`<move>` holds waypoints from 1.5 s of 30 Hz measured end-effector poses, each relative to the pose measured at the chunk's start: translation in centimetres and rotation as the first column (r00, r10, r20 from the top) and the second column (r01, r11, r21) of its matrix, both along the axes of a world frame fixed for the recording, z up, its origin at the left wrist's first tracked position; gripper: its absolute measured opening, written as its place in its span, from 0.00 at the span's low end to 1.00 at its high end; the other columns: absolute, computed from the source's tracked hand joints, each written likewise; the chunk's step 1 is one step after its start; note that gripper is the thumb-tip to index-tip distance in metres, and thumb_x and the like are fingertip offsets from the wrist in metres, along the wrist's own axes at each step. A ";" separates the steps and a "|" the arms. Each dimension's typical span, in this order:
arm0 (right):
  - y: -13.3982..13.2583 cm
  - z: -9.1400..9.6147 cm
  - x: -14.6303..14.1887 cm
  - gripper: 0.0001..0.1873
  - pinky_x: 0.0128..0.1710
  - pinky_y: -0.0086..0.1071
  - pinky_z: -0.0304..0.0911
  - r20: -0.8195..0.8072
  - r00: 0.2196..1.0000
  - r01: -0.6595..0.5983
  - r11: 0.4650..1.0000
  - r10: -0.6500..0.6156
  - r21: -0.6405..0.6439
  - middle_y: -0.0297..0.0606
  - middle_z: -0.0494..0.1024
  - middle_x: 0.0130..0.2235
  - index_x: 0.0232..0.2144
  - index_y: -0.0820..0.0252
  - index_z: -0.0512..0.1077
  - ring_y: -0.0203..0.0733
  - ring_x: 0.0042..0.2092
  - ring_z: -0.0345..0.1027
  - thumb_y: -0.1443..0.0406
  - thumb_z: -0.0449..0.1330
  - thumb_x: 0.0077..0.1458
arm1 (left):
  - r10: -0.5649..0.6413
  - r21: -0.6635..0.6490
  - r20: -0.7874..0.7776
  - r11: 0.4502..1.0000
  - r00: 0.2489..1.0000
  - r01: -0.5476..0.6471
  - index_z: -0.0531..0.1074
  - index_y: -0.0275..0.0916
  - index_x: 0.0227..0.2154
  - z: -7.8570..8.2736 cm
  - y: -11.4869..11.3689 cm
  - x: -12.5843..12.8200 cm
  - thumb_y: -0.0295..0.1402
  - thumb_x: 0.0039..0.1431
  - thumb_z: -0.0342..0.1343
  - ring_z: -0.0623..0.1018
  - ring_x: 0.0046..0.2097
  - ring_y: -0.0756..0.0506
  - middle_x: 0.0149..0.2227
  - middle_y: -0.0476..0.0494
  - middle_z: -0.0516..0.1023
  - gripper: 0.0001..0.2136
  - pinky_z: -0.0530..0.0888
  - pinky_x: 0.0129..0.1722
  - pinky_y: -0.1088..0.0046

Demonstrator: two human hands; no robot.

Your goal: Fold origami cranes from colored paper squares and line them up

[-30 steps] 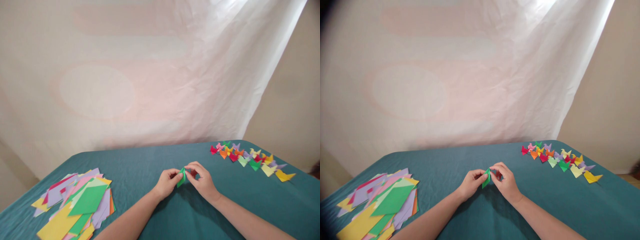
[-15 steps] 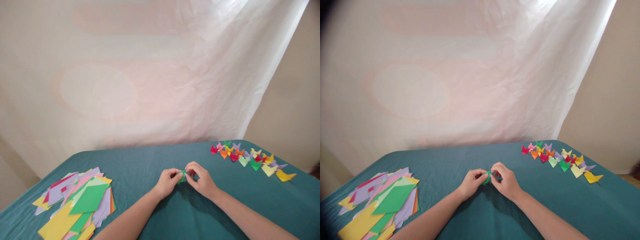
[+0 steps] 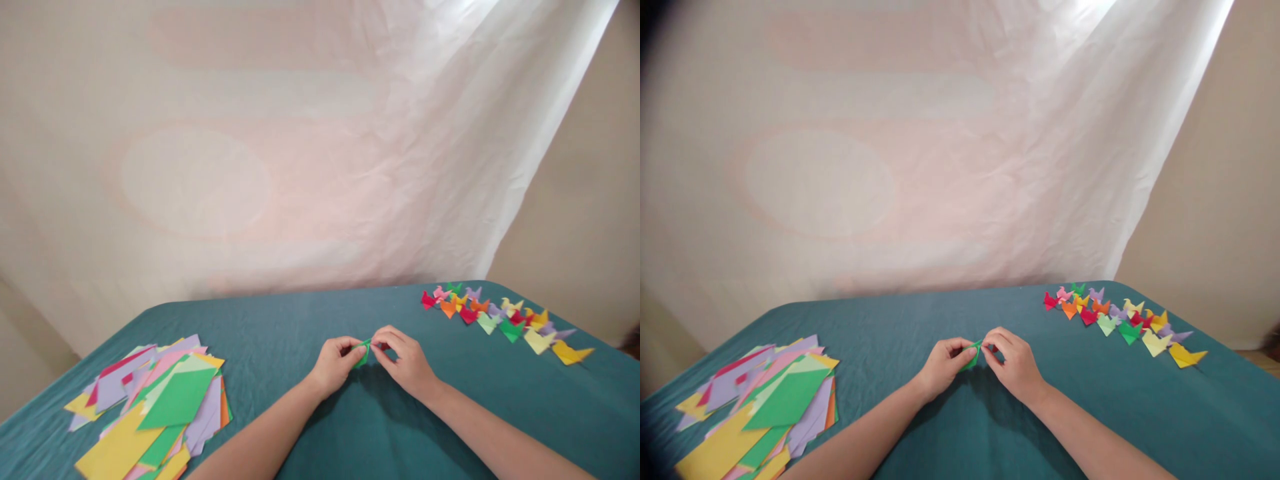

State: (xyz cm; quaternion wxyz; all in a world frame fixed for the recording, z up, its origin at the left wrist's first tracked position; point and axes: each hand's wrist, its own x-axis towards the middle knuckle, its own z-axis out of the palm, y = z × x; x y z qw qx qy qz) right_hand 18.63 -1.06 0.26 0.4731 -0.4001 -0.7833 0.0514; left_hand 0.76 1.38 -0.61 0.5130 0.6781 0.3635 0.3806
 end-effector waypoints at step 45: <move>-1.0 -0.3 -1.4 0.06 0.34 0.32 0.62 -0.102 0.994 -0.055 0.996 0.048 -0.066 0.38 0.68 0.35 0.35 0.57 0.66 0.37 0.33 0.64 0.70 0.52 0.55 | 0.140 -0.257 0.323 0.965 0.936 -0.055 0.77 0.34 0.28 1.4 -1.1 0.8 0.39 0.47 0.62 0.70 0.30 0.51 0.28 0.46 0.76 0.12 0.64 0.34 0.76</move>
